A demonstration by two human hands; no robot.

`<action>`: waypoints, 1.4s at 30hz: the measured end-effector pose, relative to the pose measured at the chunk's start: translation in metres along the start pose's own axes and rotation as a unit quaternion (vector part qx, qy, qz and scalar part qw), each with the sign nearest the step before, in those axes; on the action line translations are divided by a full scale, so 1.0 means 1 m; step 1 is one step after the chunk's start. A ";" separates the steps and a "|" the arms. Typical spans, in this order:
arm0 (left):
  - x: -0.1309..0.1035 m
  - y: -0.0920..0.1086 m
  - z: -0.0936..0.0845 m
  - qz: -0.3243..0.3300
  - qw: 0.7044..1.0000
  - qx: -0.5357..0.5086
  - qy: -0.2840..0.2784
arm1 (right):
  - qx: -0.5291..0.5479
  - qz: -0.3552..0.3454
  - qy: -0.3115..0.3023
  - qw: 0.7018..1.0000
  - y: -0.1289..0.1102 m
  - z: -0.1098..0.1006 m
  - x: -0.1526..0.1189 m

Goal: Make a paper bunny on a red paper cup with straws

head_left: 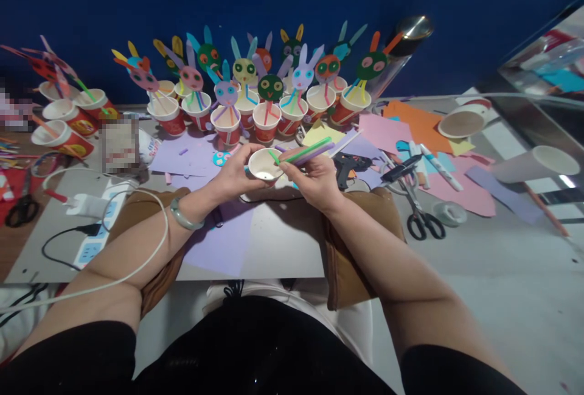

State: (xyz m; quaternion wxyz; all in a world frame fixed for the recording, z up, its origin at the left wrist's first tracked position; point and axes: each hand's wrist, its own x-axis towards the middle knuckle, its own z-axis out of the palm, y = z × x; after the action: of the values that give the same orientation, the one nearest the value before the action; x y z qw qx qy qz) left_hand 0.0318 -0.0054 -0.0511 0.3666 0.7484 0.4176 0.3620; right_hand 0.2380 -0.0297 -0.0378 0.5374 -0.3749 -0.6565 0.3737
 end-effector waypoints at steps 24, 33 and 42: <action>-0.008 0.010 0.006 0.071 0.996 -0.043 -0.031 | -0.261 -0.141 -0.103 0.949 0.008 -0.003 -0.003; -0.008 0.009 0.005 0.086 0.993 -0.064 -0.040 | -0.234 -0.124 -0.083 0.961 0.014 -0.002 -0.004; -0.008 0.006 0.005 0.103 0.986 -0.108 -0.068 | -0.169 -0.085 -0.044 0.981 0.010 -0.001 -0.004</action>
State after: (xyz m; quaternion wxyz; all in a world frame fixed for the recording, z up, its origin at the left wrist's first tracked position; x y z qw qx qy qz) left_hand 0.0352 -0.0166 -0.0499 0.4337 0.7664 0.2711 0.3888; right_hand 0.2406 -0.0287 -0.0485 0.4671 -0.3865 -0.7625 0.2262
